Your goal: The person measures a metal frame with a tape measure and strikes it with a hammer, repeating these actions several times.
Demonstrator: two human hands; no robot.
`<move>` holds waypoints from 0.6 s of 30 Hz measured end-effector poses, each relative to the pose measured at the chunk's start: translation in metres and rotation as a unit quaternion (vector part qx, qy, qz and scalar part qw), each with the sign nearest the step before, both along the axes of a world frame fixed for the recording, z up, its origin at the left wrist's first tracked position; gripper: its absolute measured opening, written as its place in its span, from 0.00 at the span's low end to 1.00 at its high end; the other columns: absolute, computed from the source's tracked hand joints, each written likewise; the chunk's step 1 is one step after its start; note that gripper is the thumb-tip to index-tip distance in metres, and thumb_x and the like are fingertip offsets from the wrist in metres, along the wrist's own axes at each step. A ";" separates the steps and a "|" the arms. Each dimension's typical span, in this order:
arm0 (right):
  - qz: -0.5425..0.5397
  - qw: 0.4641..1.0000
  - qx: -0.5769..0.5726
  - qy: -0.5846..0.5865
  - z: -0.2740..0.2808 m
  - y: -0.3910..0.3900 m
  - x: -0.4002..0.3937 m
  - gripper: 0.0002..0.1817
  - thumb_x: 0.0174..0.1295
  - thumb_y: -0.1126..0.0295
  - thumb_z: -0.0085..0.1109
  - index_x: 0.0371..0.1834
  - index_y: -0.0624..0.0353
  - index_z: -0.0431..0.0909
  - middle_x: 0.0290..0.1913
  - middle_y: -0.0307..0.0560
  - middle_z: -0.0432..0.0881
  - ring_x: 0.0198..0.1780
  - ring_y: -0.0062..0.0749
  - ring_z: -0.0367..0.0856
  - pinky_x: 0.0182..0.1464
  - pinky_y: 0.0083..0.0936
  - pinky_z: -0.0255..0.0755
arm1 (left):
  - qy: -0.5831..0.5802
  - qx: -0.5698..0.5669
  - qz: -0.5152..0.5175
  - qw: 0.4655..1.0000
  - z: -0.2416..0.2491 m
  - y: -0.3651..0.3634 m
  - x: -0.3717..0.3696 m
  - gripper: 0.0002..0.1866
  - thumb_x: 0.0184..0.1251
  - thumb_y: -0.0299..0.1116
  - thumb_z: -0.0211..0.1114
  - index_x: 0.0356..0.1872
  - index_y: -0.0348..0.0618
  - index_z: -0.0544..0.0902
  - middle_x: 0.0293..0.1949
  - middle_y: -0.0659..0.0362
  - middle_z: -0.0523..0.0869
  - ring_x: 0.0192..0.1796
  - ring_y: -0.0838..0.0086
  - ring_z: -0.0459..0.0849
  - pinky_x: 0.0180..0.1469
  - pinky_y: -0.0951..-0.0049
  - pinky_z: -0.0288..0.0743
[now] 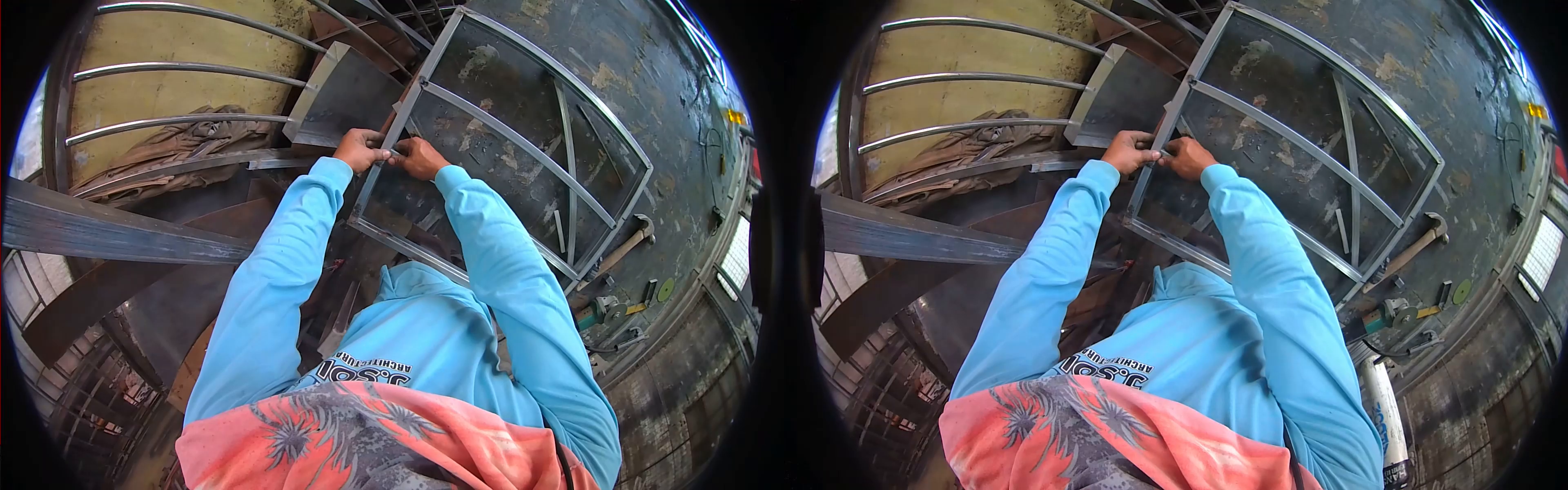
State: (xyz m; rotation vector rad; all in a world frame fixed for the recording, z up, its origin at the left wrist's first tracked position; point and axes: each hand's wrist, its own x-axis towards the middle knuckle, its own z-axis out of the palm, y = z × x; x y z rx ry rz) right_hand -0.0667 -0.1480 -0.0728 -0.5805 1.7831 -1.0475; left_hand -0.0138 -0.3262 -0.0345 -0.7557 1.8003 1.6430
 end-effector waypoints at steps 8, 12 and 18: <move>-0.012 1.000 -0.012 0.006 -0.003 0.000 0.004 0.20 0.60 0.58 0.61 0.49 0.61 0.81 0.48 0.62 0.81 0.52 0.56 0.78 0.55 0.43 0.69 | -0.008 0.002 -0.019 1.000 -0.006 -0.004 -0.002 0.22 0.57 0.16 0.66 0.54 0.24 0.75 0.42 0.48 0.86 0.42 0.69 0.86 0.45 0.74 0.79; -0.034 0.999 -0.030 0.005 -0.003 0.000 0.005 0.19 0.59 0.58 0.61 0.47 0.61 0.82 0.46 0.62 0.82 0.50 0.56 0.79 0.54 0.43 0.70 | 0.005 -0.019 -0.031 0.999 -0.002 -0.003 -0.003 0.21 0.56 0.18 0.67 0.52 0.23 0.77 0.42 0.46 0.86 0.42 0.68 0.86 0.47 0.72 0.79; -0.031 0.998 -0.040 0.043 0.002 0.000 0.003 0.20 0.56 0.61 0.64 0.45 0.66 0.81 0.41 0.62 0.83 0.46 0.51 0.81 0.50 0.39 0.72 | 0.020 -0.050 -0.052 0.997 -0.007 -0.004 0.001 0.21 0.54 0.19 0.69 0.51 0.24 0.79 0.43 0.48 0.87 0.43 0.70 0.85 0.47 0.73 0.78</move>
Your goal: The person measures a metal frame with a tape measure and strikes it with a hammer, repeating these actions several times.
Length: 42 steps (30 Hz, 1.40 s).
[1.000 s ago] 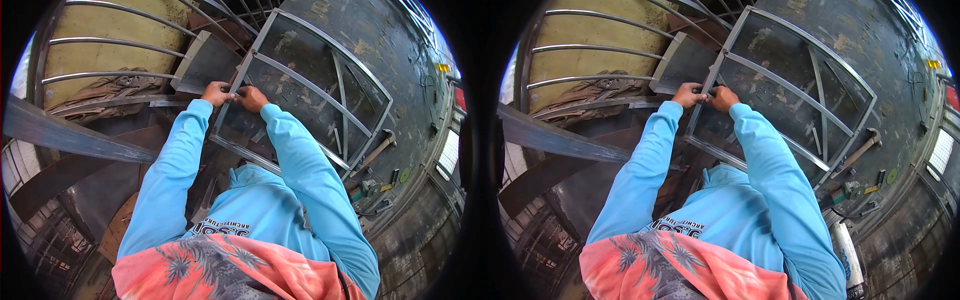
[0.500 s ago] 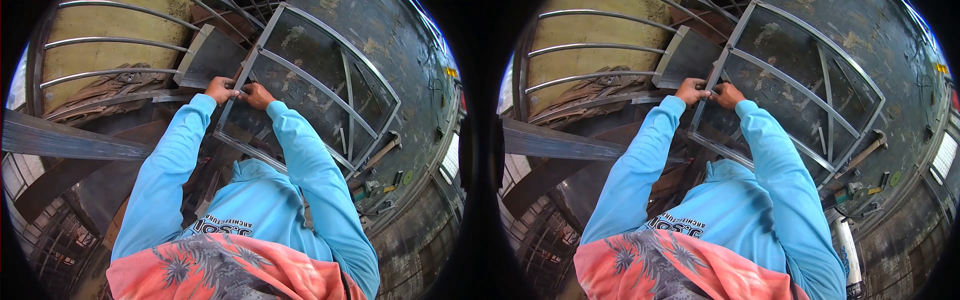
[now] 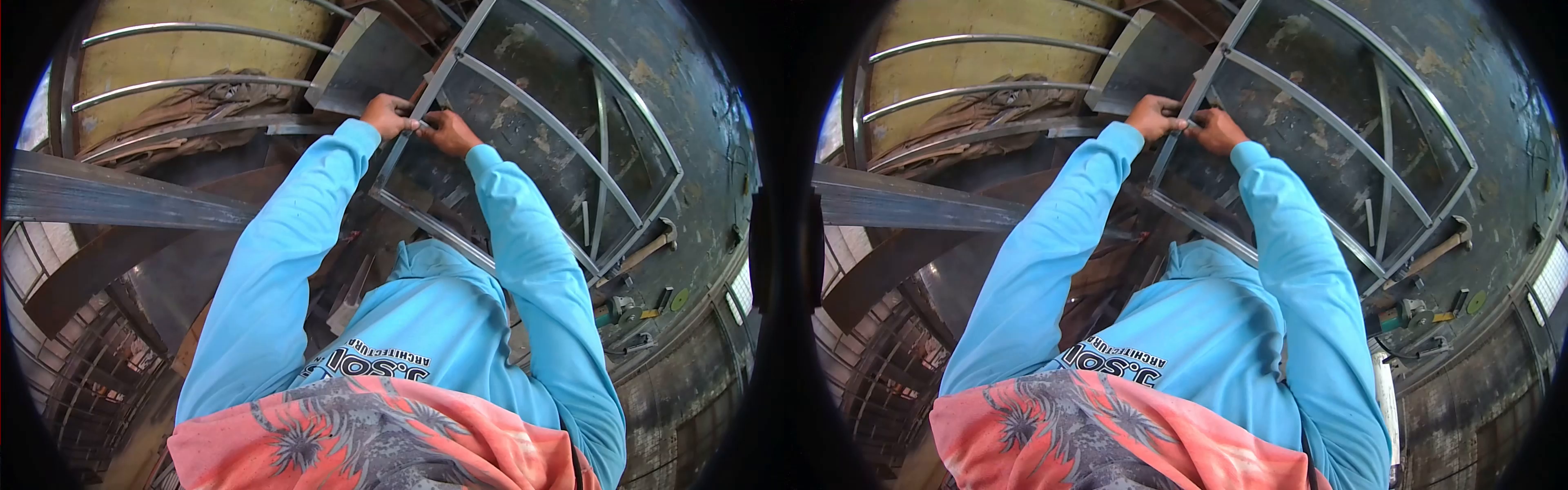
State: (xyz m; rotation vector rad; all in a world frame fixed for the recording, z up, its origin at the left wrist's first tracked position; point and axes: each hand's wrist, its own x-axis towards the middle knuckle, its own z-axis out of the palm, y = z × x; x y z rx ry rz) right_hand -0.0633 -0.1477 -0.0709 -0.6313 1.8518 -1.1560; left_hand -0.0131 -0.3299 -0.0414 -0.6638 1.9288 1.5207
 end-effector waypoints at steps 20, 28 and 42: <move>-0.323 0.920 0.003 0.221 0.099 0.133 0.045 0.15 0.53 0.62 0.66 0.39 0.60 0.81 0.37 0.55 0.82 0.41 0.53 0.81 0.44 0.42 0.75 | 0.042 -0.076 -0.049 0.995 -0.012 -0.017 0.013 0.26 0.58 0.30 0.71 0.55 0.26 0.76 0.45 0.52 0.84 0.44 0.72 0.82 0.48 0.74 0.76; -0.674 0.652 0.236 0.256 0.085 0.386 0.172 0.12 0.57 0.68 0.62 0.40 0.63 0.81 0.38 0.56 0.83 0.40 0.50 0.82 0.43 0.37 0.75 | 0.312 -0.242 -0.010 0.919 0.036 0.049 -0.007 0.24 0.60 0.32 0.69 0.55 0.32 0.75 0.50 0.47 0.82 0.51 0.65 0.81 0.53 0.69 0.75; -0.667 0.691 0.197 0.196 0.024 0.451 0.133 0.19 0.61 0.60 0.57 0.48 0.63 0.77 0.51 0.62 0.79 0.53 0.59 0.76 0.55 0.44 0.70 | 0.385 -0.130 -0.240 0.882 0.110 0.291 0.119 0.27 0.56 0.31 0.68 0.59 0.41 0.73 0.49 0.52 0.80 0.46 0.66 0.81 0.49 0.68 0.76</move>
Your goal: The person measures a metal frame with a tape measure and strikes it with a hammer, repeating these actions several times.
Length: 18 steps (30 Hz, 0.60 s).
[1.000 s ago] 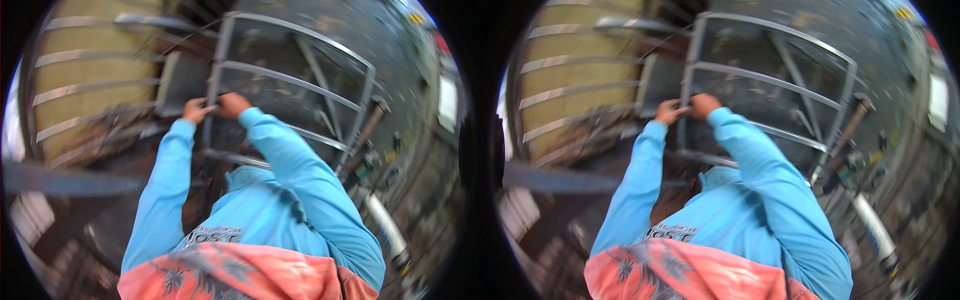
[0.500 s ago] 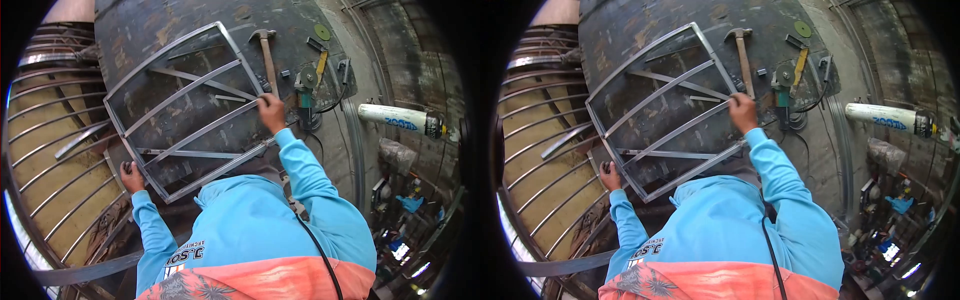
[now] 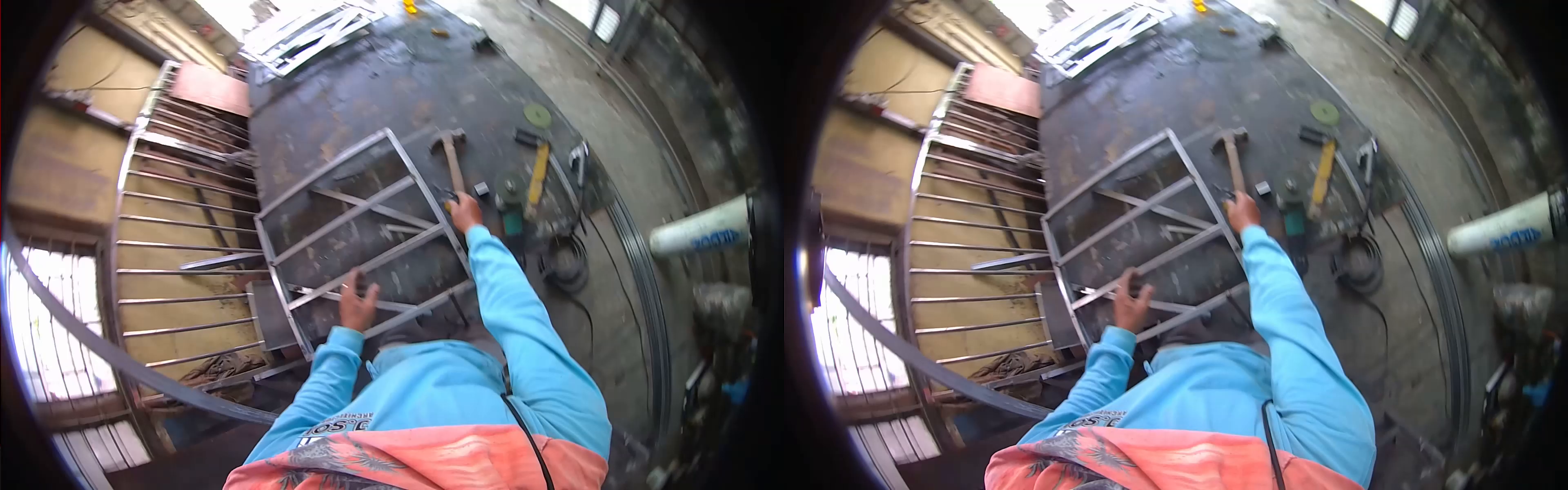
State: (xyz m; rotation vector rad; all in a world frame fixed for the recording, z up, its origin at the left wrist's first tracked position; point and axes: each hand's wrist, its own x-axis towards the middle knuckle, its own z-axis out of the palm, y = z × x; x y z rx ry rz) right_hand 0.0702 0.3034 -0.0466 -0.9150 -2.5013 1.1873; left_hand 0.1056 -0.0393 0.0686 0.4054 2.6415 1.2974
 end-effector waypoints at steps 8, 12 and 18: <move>0.059 0.943 -0.160 0.287 0.076 -0.053 0.077 0.18 0.66 0.65 0.47 0.53 0.65 0.71 0.42 0.63 0.80 0.47 0.56 0.79 0.50 0.39 0.71 | -0.364 0.274 -0.017 0.890 0.009 0.085 0.037 0.23 0.71 0.42 0.59 0.59 0.38 0.72 0.46 0.54 0.83 0.47 0.69 0.83 0.46 0.70 0.79; 0.102 0.949 -0.238 0.178 0.115 -0.080 0.152 0.15 0.63 0.67 0.52 0.48 0.65 0.73 0.39 0.60 0.80 0.43 0.53 0.81 0.46 0.37 0.73 | -0.509 0.344 -0.015 0.789 -0.004 0.103 0.050 0.22 0.71 0.47 0.58 0.55 0.39 0.75 0.41 0.57 0.83 0.37 0.71 0.85 0.39 0.69 0.81; 0.137 0.986 -0.080 0.059 0.120 -0.068 0.211 0.20 0.53 0.69 0.61 0.49 0.65 0.73 0.48 0.62 0.77 0.49 0.56 0.77 0.50 0.40 0.72 | -0.520 0.178 -0.058 0.834 0.013 0.120 0.089 0.19 0.69 0.45 0.60 0.48 0.38 0.79 0.34 0.58 0.83 0.30 0.75 0.83 0.33 0.73 0.79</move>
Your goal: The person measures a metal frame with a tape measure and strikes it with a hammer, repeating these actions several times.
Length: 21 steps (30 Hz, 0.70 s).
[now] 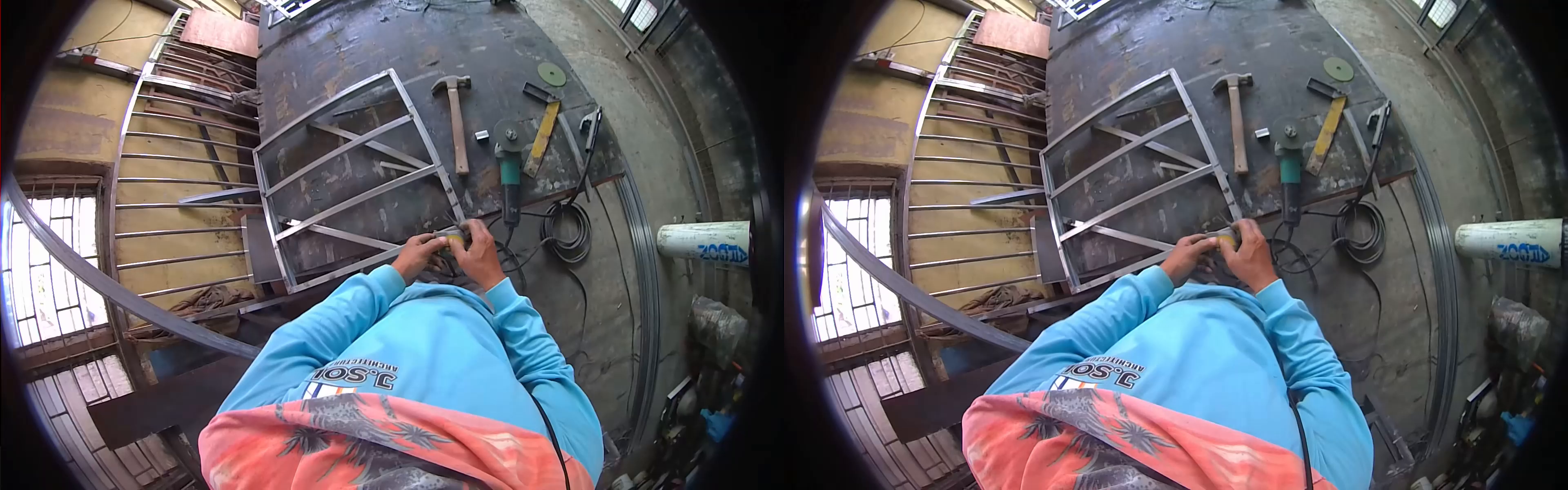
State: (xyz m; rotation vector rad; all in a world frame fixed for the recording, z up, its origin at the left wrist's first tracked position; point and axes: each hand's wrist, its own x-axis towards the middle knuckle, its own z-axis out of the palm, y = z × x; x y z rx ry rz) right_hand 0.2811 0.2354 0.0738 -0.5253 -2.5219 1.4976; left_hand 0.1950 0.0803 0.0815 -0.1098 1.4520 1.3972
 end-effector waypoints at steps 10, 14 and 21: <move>0.024 0.998 0.038 -0.042 0.013 -0.033 0.029 0.38 0.46 0.65 0.68 0.62 0.63 0.63 0.51 0.61 0.75 0.54 0.55 0.74 0.53 0.40 0.72 | 0.007 -0.030 -0.198 0.980 -0.002 0.011 -0.007 0.25 0.60 0.43 0.68 0.50 0.33 0.75 0.34 0.55 0.81 0.30 0.75 0.80 0.31 0.78 0.75; -0.036 0.997 -0.016 -0.066 0.021 -0.043 0.026 0.40 0.47 0.62 0.70 0.63 0.62 0.61 0.45 0.61 0.77 0.46 0.54 0.78 0.48 0.38 0.74 | 0.000 0.096 -0.230 0.968 -0.020 0.003 -0.021 0.28 0.56 0.46 0.74 0.47 0.32 0.76 0.34 0.56 0.82 0.33 0.75 0.80 0.33 0.75 0.75; -0.082 0.981 -0.106 -0.143 0.023 -0.038 0.041 0.31 0.51 0.62 0.70 0.57 0.62 0.72 0.40 0.53 0.82 0.41 0.40 0.82 0.46 0.31 0.74 | 0.104 0.054 -0.365 0.924 -0.050 0.005 -0.088 0.19 0.54 0.41 0.75 0.35 0.36 0.79 0.32 0.56 0.83 0.33 0.74 0.81 0.36 0.72 0.77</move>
